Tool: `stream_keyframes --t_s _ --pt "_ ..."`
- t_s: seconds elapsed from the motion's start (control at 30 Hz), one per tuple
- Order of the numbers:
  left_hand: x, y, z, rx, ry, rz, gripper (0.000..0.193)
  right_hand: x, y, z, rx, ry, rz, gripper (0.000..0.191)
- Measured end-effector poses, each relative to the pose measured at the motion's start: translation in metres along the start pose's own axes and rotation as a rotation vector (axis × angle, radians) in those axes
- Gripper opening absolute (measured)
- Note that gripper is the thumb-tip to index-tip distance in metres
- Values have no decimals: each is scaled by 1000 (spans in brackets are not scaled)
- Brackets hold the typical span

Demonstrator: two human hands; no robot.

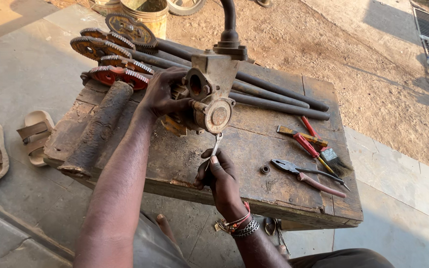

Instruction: The person disassembles a mechanical part on a wooden workbench using a wrench, pliers, and a hammer. They remove bolts and a metal ring, then reassemble the part by hand.

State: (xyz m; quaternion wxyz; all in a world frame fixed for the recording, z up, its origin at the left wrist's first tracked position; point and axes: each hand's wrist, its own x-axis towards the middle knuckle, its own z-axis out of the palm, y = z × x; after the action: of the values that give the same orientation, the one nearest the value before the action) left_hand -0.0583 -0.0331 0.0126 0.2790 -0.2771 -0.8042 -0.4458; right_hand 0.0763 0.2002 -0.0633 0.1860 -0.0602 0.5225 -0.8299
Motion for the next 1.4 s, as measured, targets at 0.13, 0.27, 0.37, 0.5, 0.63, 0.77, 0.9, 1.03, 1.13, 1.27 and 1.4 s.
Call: stream_keyframes --t_s 0.13,0.27,0.37,0.5,0.63,0.77,0.9,1.03,1.13,1.27,1.4 --pt "-6 0 -2 48 13 -24 83 12 0 -1 316 -44 69 28" --pt "-6 -3 -1 35 0 -20 78 19 4 -6 315 -85 19 26" --pt "-5 -5 -2 12 5 -11 78 23 3 -8 227 -69 24 30" --pt "-3 -7 -1 51 9 -22 80 30 -10 -3 -422 -260 -9 31" --pt "5 -11 0 62 -51 -30 80 34 -18 15 -1636 -497 -302 30" --pt "-3 -16 -1 35 -13 17 80 26 -20 14 -1388 -566 -147 27" --pt "-13 -25 -1 6 -11 81 79 14 -15 -13 -543 -375 -43 21" --pt "-13 -29 5 129 -6 45 80 1 12 -23 242 -105 -80 17" --pt "-15 -27 5 51 -17 12 81 -1 24 -17 293 -50 -119 19" --pt "-17 -23 3 102 -34 -15 80 2 24 -3 304 -3 -163 17" --pt "-19 -20 3 112 -35 -38 81 4 27 14 378 44 -155 18"
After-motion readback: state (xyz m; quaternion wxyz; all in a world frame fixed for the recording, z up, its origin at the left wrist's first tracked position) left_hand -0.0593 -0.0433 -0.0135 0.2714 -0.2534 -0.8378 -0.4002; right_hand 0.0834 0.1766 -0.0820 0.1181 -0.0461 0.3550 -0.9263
